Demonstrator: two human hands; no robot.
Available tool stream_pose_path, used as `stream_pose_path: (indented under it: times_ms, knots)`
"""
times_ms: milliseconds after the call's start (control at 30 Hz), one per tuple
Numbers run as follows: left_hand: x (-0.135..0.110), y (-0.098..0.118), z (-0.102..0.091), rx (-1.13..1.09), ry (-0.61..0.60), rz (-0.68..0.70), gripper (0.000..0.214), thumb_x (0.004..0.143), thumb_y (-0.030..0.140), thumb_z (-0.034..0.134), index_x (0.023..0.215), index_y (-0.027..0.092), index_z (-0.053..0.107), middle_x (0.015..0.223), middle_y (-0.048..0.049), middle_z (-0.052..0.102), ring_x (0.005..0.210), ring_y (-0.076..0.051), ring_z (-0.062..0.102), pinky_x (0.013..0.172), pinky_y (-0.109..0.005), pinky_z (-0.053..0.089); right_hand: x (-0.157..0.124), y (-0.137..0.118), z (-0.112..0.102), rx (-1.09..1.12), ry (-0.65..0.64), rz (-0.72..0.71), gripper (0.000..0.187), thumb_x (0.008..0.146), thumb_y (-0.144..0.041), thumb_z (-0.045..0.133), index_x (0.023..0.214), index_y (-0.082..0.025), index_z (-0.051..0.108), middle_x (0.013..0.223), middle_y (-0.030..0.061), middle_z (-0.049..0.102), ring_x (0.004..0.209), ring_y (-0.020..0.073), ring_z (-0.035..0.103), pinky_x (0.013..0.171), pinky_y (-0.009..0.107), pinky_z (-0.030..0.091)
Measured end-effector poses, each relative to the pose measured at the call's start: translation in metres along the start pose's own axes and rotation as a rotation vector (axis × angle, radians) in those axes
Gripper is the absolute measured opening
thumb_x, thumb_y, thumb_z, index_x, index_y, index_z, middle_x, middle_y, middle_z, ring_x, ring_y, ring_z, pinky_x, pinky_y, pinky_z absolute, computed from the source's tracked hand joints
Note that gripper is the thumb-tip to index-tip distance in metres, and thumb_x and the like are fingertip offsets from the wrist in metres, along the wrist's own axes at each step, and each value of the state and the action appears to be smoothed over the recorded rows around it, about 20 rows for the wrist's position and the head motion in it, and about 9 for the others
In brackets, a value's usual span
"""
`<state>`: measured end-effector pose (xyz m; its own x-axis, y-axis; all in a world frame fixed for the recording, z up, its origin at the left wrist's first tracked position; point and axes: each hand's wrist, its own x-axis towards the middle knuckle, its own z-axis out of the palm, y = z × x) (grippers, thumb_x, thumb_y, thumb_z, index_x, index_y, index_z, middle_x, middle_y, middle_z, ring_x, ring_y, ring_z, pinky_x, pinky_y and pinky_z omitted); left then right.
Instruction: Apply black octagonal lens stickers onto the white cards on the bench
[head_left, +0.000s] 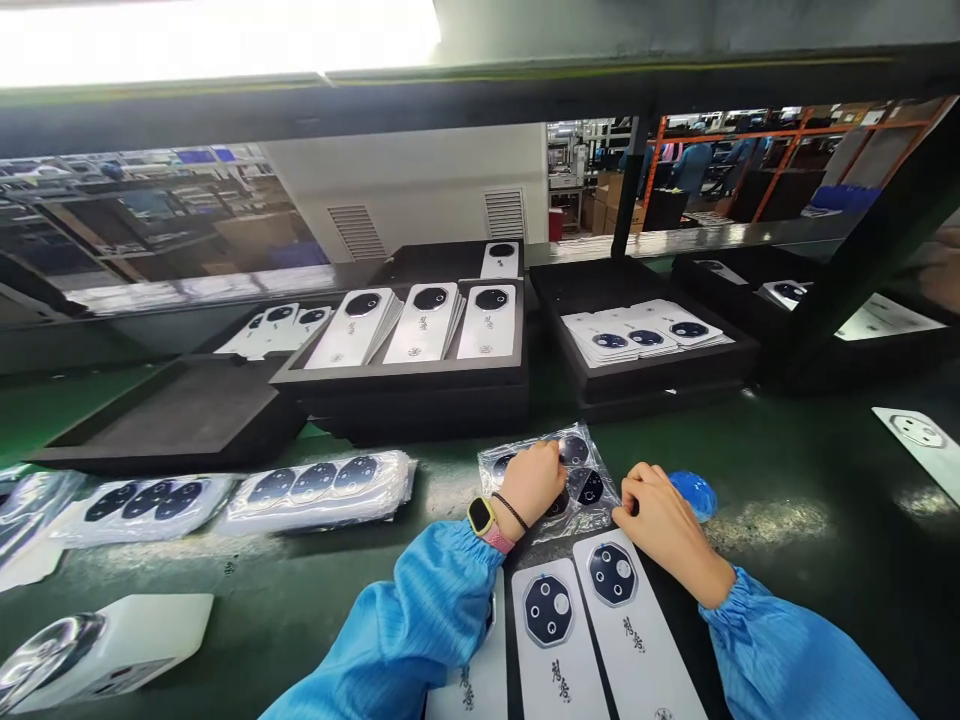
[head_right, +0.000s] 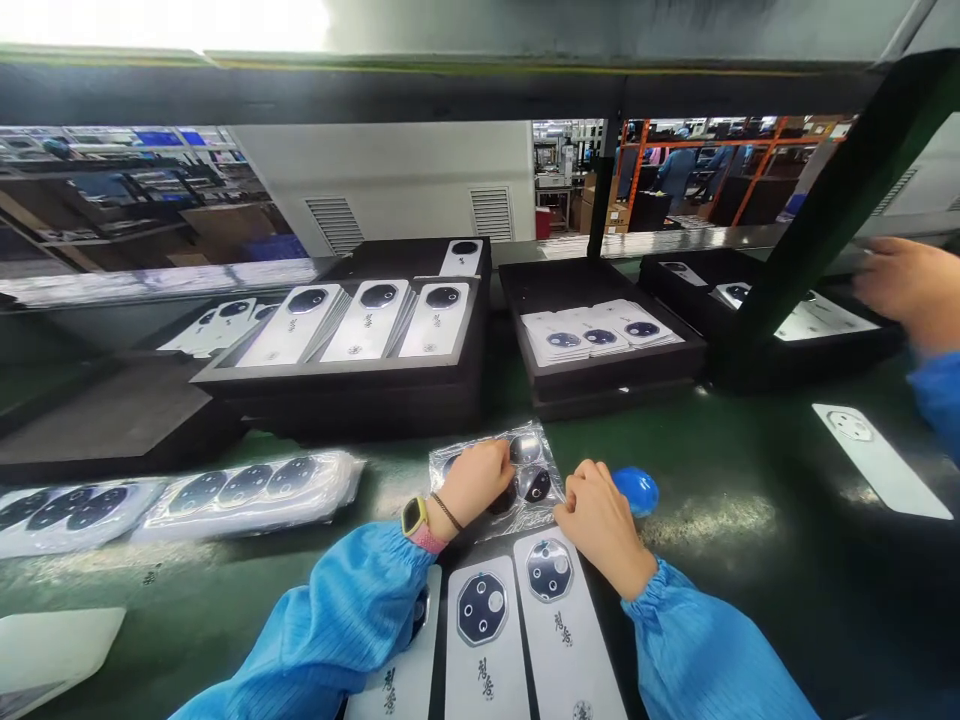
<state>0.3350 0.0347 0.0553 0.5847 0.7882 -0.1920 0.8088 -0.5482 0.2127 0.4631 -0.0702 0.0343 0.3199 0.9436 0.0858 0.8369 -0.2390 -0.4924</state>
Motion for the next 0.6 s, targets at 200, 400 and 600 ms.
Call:
stream_pose_path:
  times_ms: [200,400,600]
  knots:
    - [-0.001,-0.008,-0.005,-0.007,0.016,0.000,0.017,0.092,0.029,0.056,0.096,0.012,0.061,0.095,-0.0046,0.064,0.088,-0.018,0.063,0.081,-0.039,0.052,0.002,0.010,-0.002,0.022,0.067,-0.060,0.020,0.065,-0.007,0.048,0.053,-0.023,0.042,0.071,0.0022,0.055,0.073,0.0192,0.056,0.051,0.027,0.041]
    - [-0.005,-0.002,-0.002,-0.088,0.079,0.058,0.015,0.092,0.027,0.055,0.094,0.012,0.060,0.092,-0.0040,0.063,0.085,-0.018,0.062,0.078,-0.037,0.051,0.006,0.011,-0.002,0.097,0.124,-0.210,0.023,0.081,-0.013,0.041,0.079,-0.024,0.061,0.089,0.0053,0.066,0.092,0.0221,0.060,0.080,0.037,0.051]
    - [-0.008,0.004,0.006,-0.200,0.123,0.209,0.030,0.082,0.004,0.053,0.110,0.015,0.054,0.104,-0.0065,0.064,0.094,-0.019,0.062,0.081,-0.031,0.049,0.009,0.008,0.009,0.092,0.000,-0.276,0.027,0.078,-0.017,0.054,0.102,-0.022,0.065,0.110,0.0085,0.067,0.111,0.0259,0.056,0.093,0.043,0.048]
